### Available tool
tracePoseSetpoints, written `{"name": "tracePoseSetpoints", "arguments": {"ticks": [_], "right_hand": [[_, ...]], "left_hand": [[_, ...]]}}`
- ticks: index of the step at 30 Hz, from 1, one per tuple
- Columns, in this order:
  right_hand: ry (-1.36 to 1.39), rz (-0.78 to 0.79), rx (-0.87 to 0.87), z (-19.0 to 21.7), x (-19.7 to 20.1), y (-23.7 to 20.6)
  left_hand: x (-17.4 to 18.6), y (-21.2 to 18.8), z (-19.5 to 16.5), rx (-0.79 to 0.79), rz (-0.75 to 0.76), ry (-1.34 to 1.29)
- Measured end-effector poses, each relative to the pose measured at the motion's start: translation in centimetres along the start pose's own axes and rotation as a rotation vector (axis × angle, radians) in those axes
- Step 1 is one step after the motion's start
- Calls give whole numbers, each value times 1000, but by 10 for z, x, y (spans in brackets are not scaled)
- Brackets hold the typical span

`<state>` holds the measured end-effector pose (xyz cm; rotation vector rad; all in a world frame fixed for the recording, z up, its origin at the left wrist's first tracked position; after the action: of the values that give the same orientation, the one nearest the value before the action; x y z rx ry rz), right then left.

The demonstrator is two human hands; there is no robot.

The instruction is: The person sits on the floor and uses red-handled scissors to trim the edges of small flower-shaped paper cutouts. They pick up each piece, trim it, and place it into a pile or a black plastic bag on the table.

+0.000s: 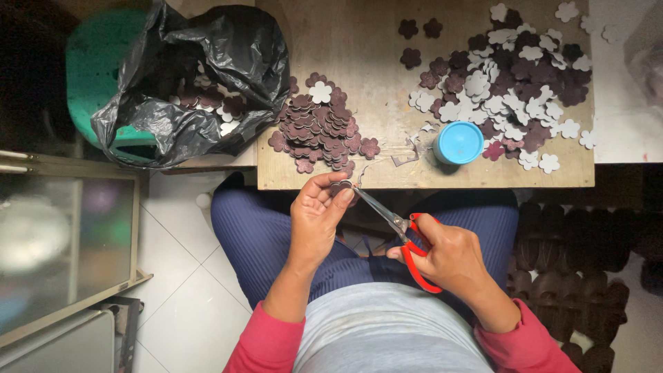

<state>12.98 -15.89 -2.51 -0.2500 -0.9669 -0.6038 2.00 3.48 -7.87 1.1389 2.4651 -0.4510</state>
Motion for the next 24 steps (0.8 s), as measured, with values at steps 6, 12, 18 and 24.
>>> {"name": "tracePoseSetpoints", "arguments": {"ticks": [6, 12, 18, 24], "right_hand": [[-17, -58, 31, -2, 0, -1], [-45, -71, 34, 0, 1, 1], [-104, -56, 46, 3, 10, 5], [-11, 47, 9, 3, 15, 7]], "left_hand": [[1, 0, 0, 7, -4, 2], [3, 2, 0, 10, -1, 7], [8, 3, -3, 15, 22, 31], [9, 4, -5, 34, 50, 50]]}}
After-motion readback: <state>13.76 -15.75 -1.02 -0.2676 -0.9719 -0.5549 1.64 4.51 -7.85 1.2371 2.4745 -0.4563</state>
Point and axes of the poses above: each hand's wrist, its own y-axis towards the middle knuckle, its own x-axis out of the back of the hand, z = x × y, the point moved 1 cm from there along y, towards the middle knuckle, and after that the axes turned 5 degrees about y, right-handed, at the moved point
